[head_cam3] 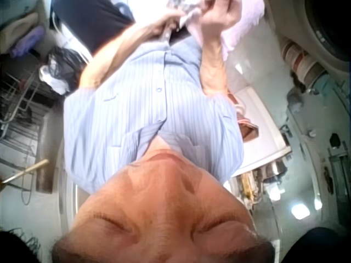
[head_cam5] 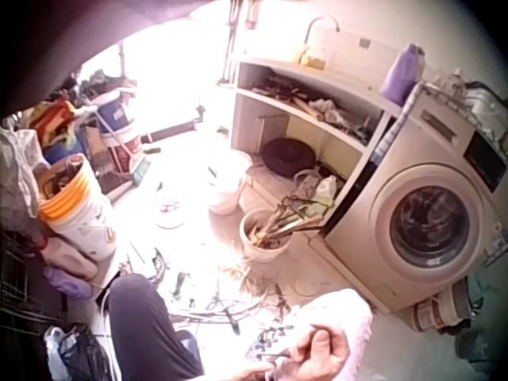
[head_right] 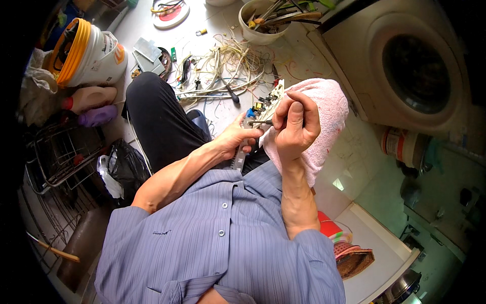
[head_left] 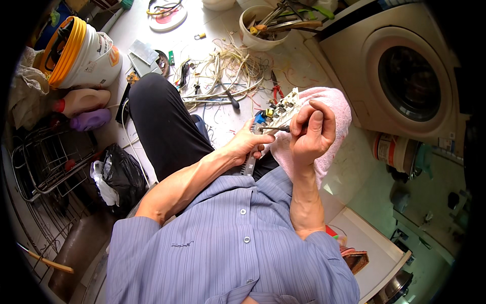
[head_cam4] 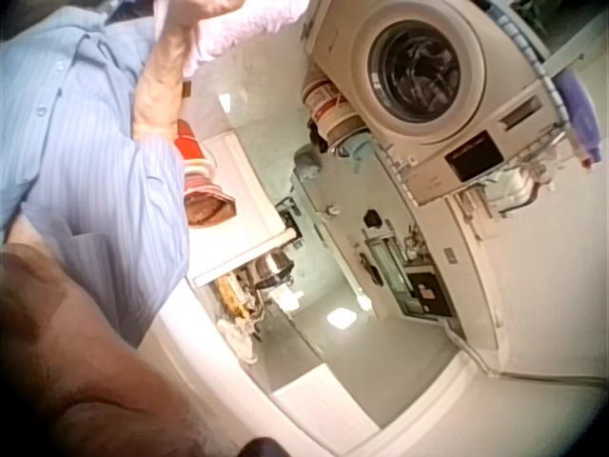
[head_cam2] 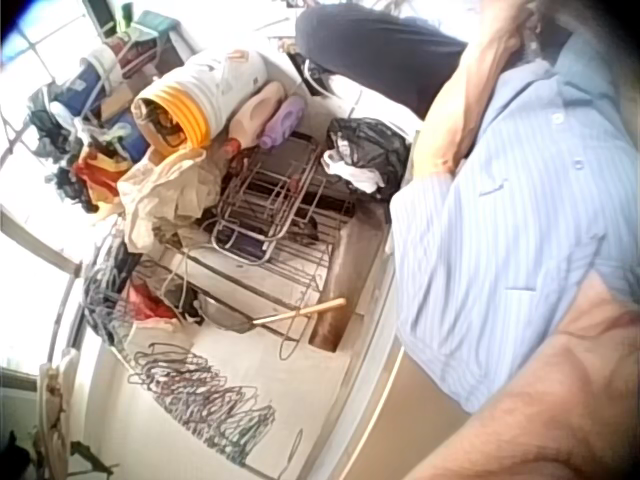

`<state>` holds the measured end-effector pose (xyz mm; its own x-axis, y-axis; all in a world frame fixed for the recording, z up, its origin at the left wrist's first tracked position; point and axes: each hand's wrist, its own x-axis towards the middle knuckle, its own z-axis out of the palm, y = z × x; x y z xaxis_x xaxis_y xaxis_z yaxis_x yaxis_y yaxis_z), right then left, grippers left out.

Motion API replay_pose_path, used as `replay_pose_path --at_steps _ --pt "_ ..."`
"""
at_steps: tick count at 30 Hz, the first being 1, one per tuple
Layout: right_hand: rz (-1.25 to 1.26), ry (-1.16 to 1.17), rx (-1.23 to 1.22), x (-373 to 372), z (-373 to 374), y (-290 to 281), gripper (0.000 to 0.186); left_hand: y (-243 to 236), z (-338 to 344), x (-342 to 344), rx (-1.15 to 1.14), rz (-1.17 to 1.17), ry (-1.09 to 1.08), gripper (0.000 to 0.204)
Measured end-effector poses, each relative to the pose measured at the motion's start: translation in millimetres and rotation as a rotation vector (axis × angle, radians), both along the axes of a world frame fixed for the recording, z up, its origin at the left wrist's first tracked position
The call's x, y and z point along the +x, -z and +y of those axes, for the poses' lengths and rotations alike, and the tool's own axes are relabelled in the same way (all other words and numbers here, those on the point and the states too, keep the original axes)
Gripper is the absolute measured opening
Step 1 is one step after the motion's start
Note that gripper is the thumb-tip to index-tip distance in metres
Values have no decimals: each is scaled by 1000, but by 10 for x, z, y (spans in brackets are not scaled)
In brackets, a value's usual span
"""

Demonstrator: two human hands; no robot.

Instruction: The person disassembles an electronic circuit board by removing screws with a screwdriver and prying components apart by hand while sitting on the floor.

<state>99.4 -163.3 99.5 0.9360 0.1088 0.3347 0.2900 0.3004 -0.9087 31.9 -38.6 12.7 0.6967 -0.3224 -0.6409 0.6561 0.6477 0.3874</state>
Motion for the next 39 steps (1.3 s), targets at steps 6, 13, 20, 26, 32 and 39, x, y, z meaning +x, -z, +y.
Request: replay_pose_path --at_steps 6,13,20,26,32,39 --pt "-4 -9 6 6 -5 1 20 16 -7 6 -3 -14 7 83" --pt "27 -16 9 9 18 0 21 28 5 -2 6 -16 0 83" --pt "28 -21 24 18 15 10 21 20 -7 -7 4 -7 -7 81" --pt "29 -19 31 15 24 5 20 7 -2 -7 -13 -9 -6 80" --pt "109 27 -18 -16 20 7 19 6 9 -3 7 -23 -2 76" --pt "215 97 -242 -21 23 -64 13 48 5 -28 72 -69 -22 70"
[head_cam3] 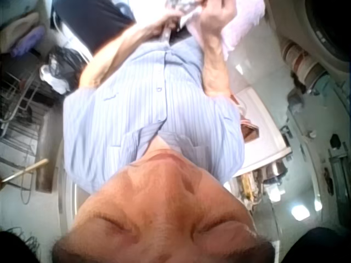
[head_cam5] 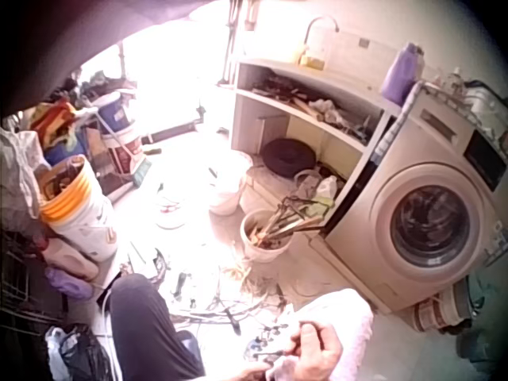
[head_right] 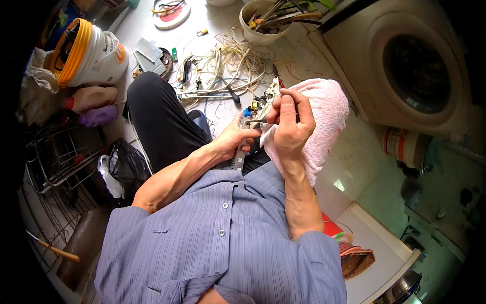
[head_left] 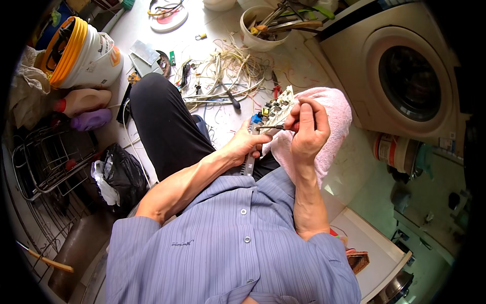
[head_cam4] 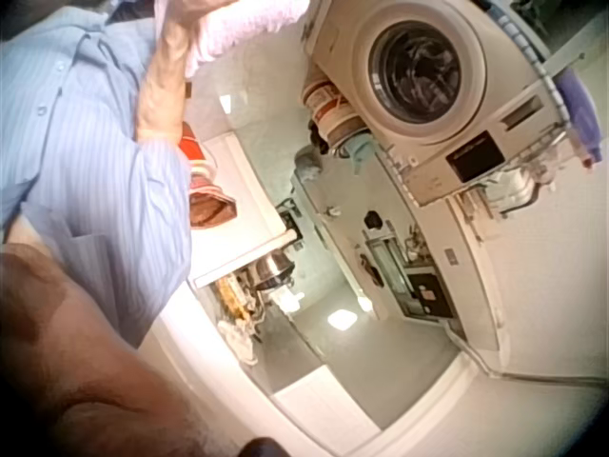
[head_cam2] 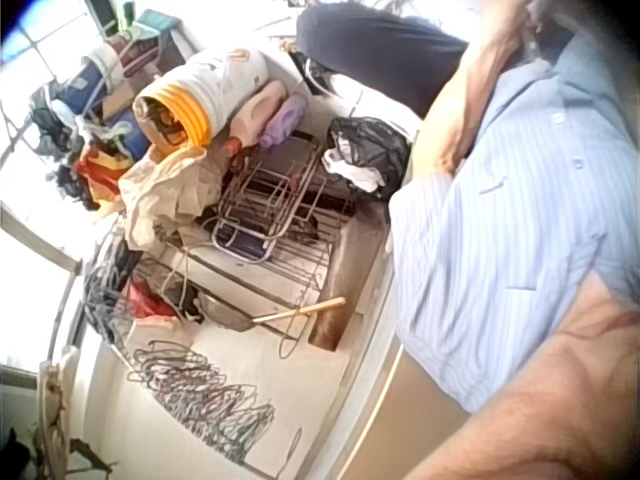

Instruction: The person disassembles an electronic circuit board by removing screws with a screwdriver and prying components apart by hand while sitting on the floor.

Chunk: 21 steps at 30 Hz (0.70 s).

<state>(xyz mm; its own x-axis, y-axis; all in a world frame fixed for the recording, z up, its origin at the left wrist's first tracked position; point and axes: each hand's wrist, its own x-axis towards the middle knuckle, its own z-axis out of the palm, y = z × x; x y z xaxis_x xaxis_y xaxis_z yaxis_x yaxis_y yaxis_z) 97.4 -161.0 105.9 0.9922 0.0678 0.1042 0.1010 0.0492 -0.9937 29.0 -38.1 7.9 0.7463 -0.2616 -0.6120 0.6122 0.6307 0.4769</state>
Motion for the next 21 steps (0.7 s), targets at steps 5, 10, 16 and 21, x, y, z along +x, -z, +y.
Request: replay_pose_path --at_steps 5,10,16,21 --pt "-290 -37 -565 -68 -160 -104 14 -47 30 -40 -40 25 -37 77" --pt "-374 -240 -856 18 -270 -566 22 -91 94 -61 -211 7 -53 83" --pt "-398 -539 -1006 79 -537 -719 21 -104 39 -65 -148 -83 -4 81" --pt "-463 -589 -1091 27 -549 -805 20 -78 20 -63 -151 -93 0 80"
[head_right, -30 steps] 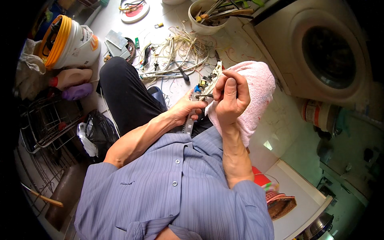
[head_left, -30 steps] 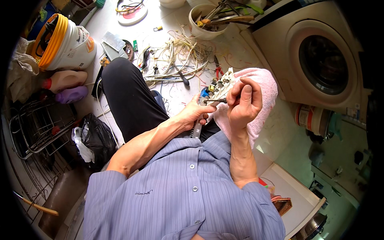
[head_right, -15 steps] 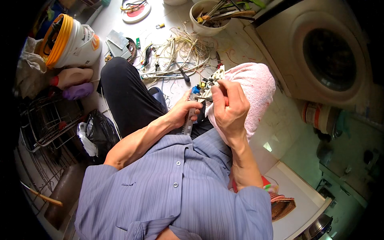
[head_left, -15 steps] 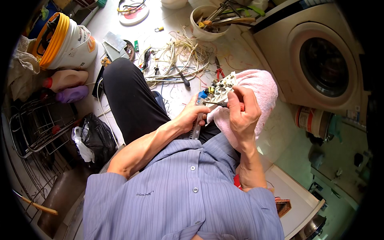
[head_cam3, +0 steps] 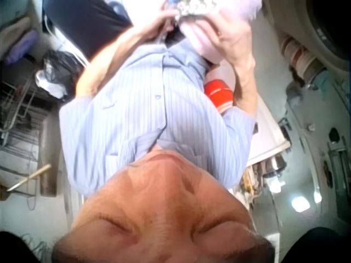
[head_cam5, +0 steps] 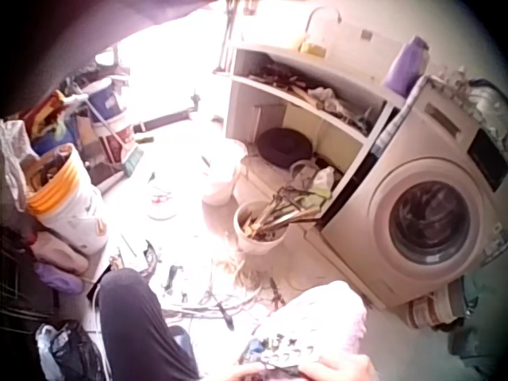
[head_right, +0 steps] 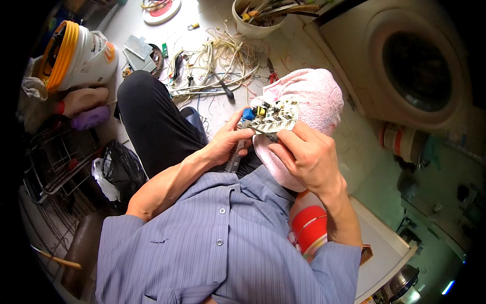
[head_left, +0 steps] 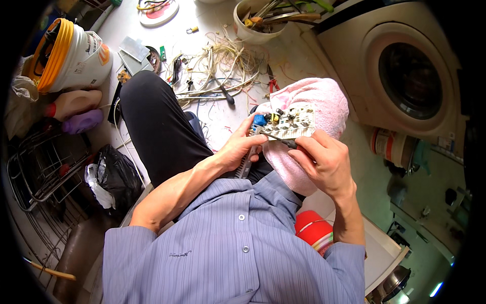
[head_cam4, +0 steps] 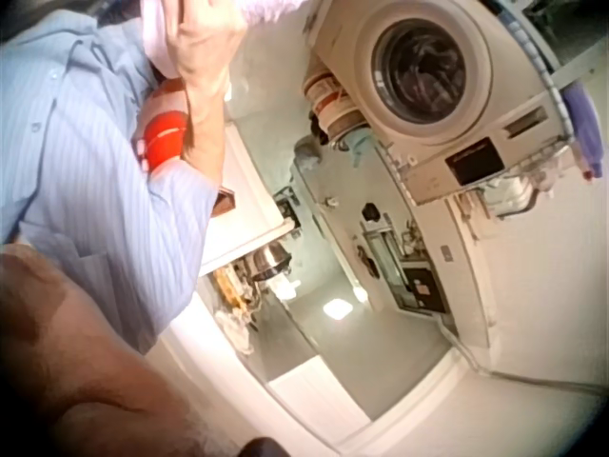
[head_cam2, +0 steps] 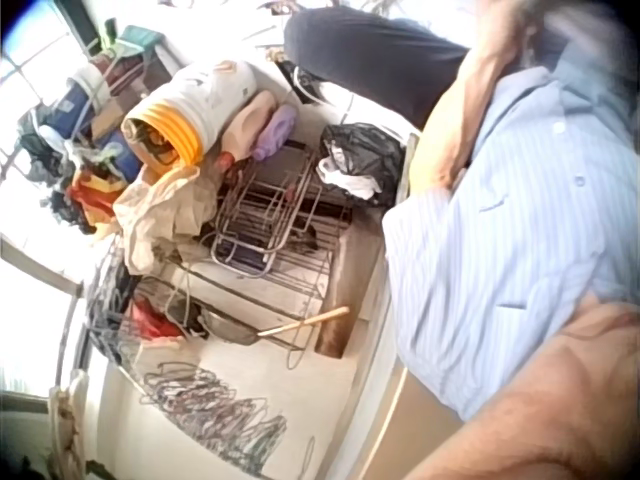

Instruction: The person disassembles an electronic circuit board by removing screws with a screwdriver and prying components apart by hand while sitting on the floor.

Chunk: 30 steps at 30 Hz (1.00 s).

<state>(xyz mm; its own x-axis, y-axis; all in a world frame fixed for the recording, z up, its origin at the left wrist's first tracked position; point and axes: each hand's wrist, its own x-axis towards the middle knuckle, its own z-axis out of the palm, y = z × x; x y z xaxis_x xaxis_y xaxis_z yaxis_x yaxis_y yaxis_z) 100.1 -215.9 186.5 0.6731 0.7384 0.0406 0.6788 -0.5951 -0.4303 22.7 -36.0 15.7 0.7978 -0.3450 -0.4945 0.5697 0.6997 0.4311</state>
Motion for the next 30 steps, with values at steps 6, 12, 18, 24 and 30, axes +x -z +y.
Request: replay_pose_path --at_steps 6,12,18,24,30 --pt "-5 94 -98 -68 -7 7 23 -19 -26 19 32 -13 5 82" --pt "222 206 -74 -92 -35 -15 33 1 -27 39 138 10 104 84" --pt "273 207 -27 56 -151 72 39 -16 -75 66 107 -38 42 81" --pt "243 174 44 90 -159 165 50 49 -109 61 96 22 26 62" --pt "251 176 94 143 -124 220 49 257 -41 70 184 53 219 72"
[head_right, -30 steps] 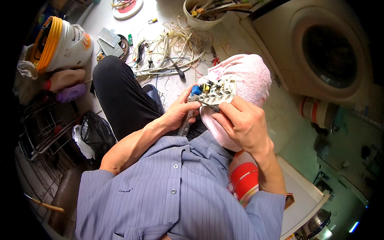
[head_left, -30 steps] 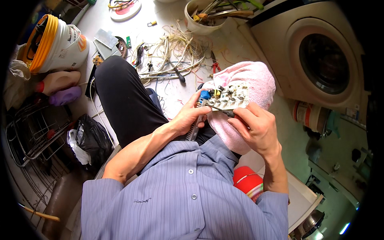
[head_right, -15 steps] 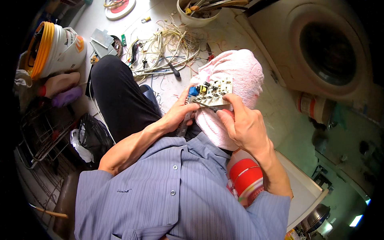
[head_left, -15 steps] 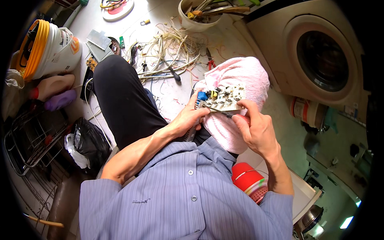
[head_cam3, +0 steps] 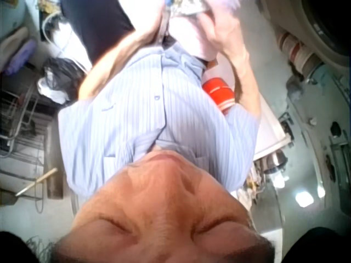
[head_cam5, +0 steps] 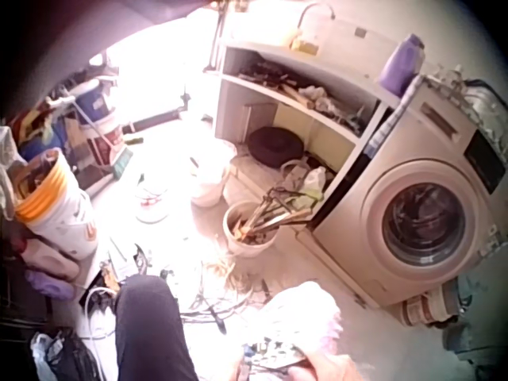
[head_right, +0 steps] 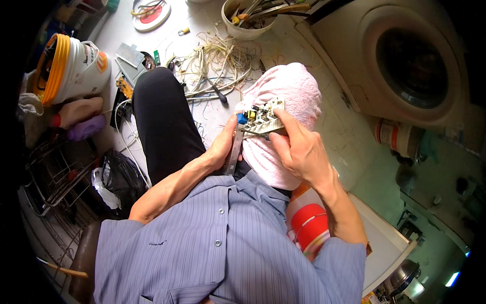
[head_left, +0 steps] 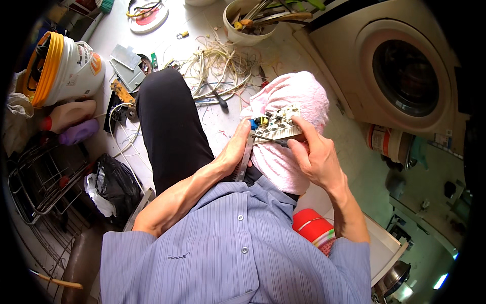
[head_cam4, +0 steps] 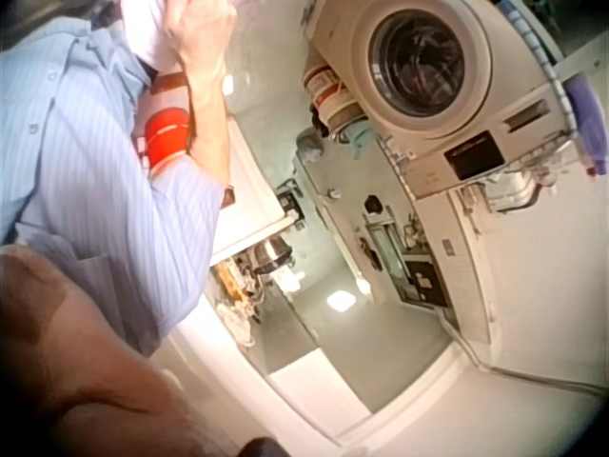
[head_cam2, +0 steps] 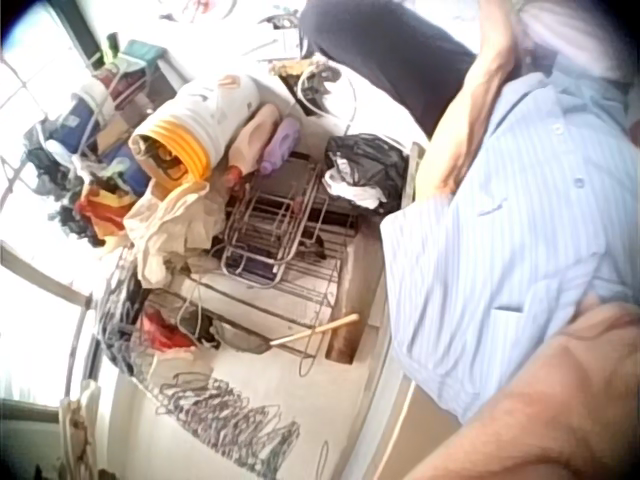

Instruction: The person disassembles an electronic circuit board by removing screws with a screwdriver and prying components apart by hand while sitting on the floor.

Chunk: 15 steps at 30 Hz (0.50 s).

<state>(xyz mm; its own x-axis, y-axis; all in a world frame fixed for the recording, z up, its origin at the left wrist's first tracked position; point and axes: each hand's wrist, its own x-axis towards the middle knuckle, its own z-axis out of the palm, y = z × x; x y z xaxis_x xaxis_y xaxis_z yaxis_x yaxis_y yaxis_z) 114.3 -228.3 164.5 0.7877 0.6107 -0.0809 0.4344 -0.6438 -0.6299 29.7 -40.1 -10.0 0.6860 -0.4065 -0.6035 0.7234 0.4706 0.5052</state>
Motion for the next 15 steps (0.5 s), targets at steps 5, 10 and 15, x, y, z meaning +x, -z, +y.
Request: replay_pose_path --at_steps 5,10,15 --pt "36 35 62 10 27 10 46 34 -103 67 268 -149 -121 64" --pt "2 45 91 -30 -31 49 45 -218 -102 151 714 -183 -53 52" --pt "-70 45 123 -69 -28 38 43 -308 -73 152 828 -322 93 47"
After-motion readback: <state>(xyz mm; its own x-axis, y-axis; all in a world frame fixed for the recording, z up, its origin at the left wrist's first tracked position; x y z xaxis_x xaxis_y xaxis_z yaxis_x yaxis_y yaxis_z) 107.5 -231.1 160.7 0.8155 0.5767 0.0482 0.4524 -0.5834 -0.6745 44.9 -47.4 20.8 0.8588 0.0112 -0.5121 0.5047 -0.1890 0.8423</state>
